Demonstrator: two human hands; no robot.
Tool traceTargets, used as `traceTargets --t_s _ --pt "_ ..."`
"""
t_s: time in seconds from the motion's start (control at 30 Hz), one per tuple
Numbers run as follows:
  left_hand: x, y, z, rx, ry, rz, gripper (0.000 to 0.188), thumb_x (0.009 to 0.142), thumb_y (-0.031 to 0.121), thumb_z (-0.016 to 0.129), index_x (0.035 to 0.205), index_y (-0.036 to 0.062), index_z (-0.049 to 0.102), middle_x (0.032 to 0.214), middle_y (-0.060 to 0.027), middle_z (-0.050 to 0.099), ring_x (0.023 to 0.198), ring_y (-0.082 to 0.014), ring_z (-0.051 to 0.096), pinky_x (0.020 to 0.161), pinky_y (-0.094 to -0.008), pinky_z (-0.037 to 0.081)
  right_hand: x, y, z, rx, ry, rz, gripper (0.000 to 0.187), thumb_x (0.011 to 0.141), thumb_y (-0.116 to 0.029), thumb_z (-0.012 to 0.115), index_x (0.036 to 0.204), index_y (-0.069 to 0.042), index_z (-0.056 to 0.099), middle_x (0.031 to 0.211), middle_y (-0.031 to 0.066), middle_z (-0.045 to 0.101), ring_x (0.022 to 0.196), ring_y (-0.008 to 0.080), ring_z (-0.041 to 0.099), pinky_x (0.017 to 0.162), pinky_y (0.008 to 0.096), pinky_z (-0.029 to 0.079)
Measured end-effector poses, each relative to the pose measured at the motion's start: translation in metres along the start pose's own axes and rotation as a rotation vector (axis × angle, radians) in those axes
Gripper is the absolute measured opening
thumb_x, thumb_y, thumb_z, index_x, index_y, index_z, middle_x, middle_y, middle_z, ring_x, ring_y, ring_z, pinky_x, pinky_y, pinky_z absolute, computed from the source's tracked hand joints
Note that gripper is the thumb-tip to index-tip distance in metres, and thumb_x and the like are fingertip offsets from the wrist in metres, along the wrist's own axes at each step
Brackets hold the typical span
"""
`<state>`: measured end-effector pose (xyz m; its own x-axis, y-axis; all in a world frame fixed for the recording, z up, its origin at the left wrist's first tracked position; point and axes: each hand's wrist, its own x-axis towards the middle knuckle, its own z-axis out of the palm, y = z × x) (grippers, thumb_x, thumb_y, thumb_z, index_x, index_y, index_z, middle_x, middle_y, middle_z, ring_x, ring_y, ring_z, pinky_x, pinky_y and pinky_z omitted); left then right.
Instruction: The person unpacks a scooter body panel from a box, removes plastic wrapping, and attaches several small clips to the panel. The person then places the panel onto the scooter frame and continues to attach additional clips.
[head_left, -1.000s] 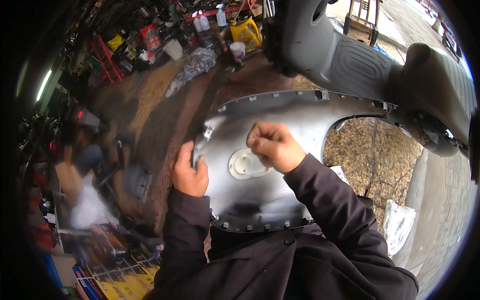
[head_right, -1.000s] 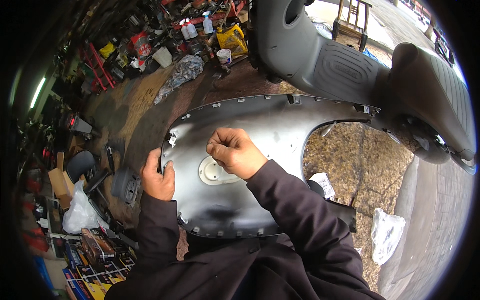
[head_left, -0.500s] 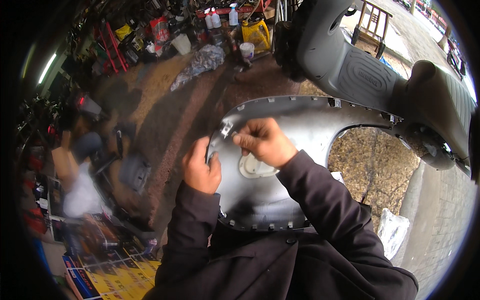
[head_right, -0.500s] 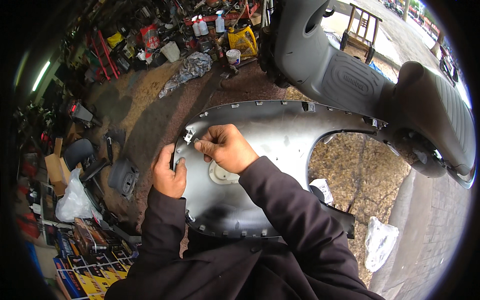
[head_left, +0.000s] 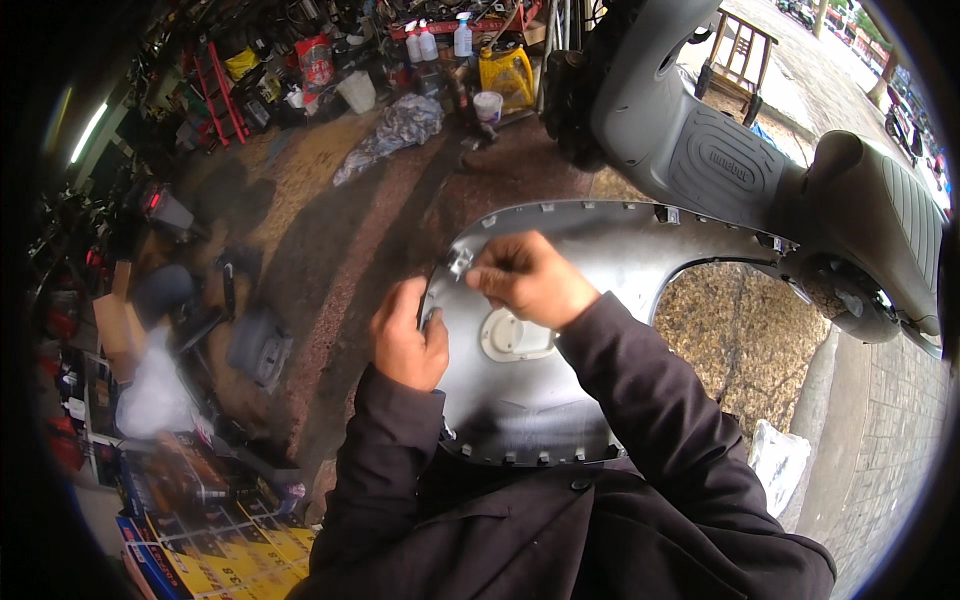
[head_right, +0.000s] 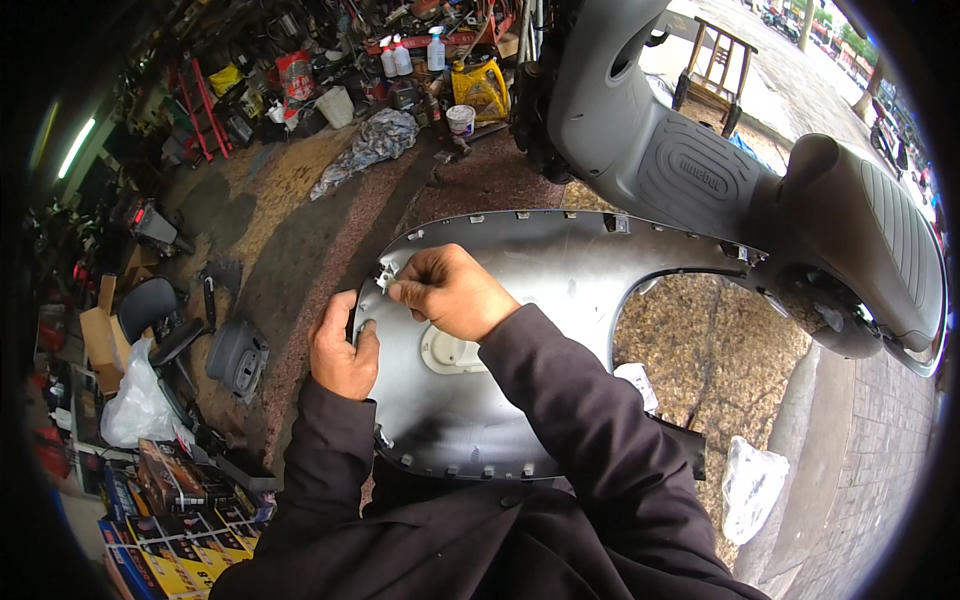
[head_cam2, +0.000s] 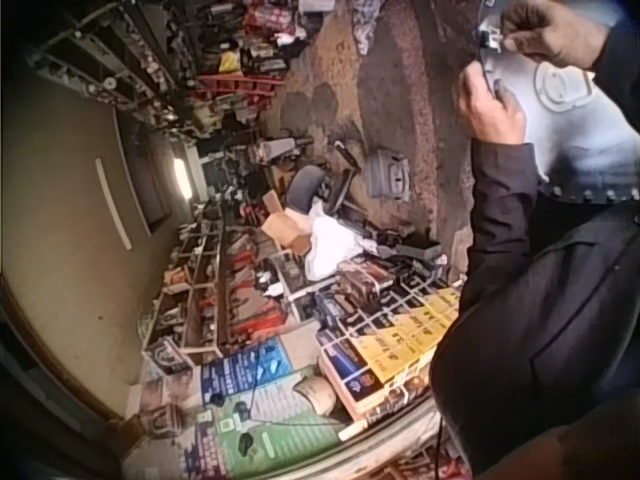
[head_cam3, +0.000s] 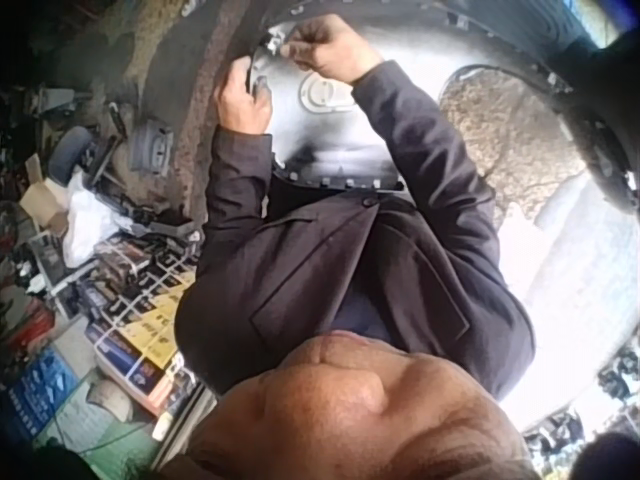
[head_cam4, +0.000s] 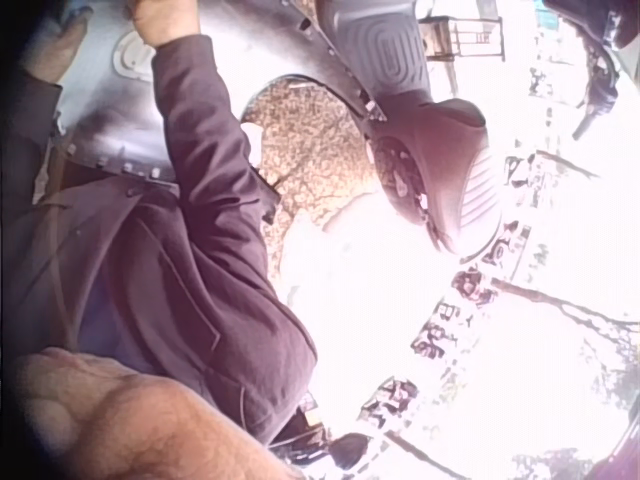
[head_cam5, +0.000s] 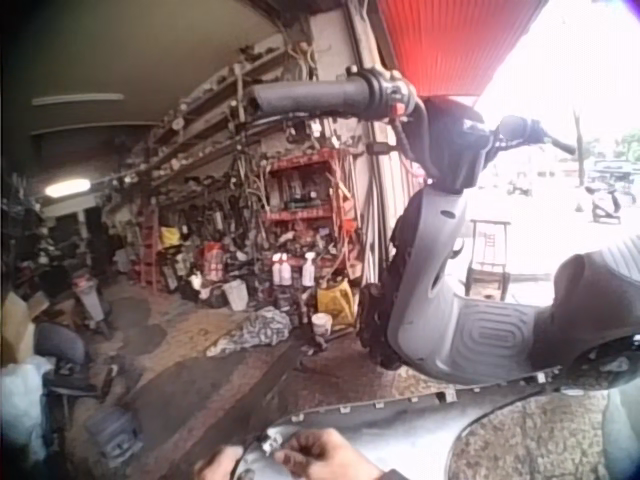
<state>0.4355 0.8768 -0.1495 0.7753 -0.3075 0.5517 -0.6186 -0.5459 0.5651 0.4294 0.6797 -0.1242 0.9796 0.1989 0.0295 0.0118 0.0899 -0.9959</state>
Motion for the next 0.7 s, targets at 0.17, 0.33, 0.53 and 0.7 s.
traceTargets --t_s 0.17,0.33,0.53,0.7 --pt "0.001 0.0 -0.001 -0.033 0.002 0.011 0.032 0.073 -0.006 0.059 0.105 -0.0021 0.058 0.09 -0.0197 0.064 0.08 -0.0359 0.064 0.072 -0.0401 0.05 0.0 -0.001 0.007 0.044 0.081 0.04 0.02 0.088 -0.011 0.066 0.074 0.003 0.061 0.061 0.0028 0.056 0.056 0.0091 0.049 0.051 0.0265 0.04" --pt "0.002 0.001 -0.003 -0.019 0.027 0.02 0.031 0.072 -0.006 0.059 0.103 -0.0028 0.058 0.09 -0.0199 0.063 0.082 -0.0363 0.063 0.073 -0.0399 0.049 -0.003 -0.005 0.009 0.095 0.054 0.032 0.019 0.088 -0.01 0.067 0.075 0.003 0.061 0.061 0.0017 0.055 0.055 0.0087 0.048 0.051 0.0256 0.039" --pt "0.002 0.002 -0.001 -0.043 0.027 0.009 0.031 0.072 -0.007 0.059 0.103 -0.0036 0.058 0.091 -0.0198 0.063 0.083 -0.036 0.063 0.074 -0.0397 0.049 -0.005 -0.006 0.002 0.049 0.039 0.079 0.018 0.088 -0.01 0.067 0.076 0.002 0.061 0.061 0.001 0.055 0.055 0.0081 0.048 0.051 0.0254 0.039" --pt "0.004 0.002 0.0 -0.041 0.005 0.014 0.03 0.073 -0.007 0.058 0.103 -0.0036 0.057 0.091 -0.0194 0.063 0.083 -0.0355 0.063 0.074 -0.0393 0.049 -0.001 0.002 0.004 0.028 0.047 0.031 0.018 0.089 -0.014 0.066 0.078 0.0 0.061 0.06 -0.0009 0.052 0.05 0.0057 0.043 0.045 0.0231 0.032"
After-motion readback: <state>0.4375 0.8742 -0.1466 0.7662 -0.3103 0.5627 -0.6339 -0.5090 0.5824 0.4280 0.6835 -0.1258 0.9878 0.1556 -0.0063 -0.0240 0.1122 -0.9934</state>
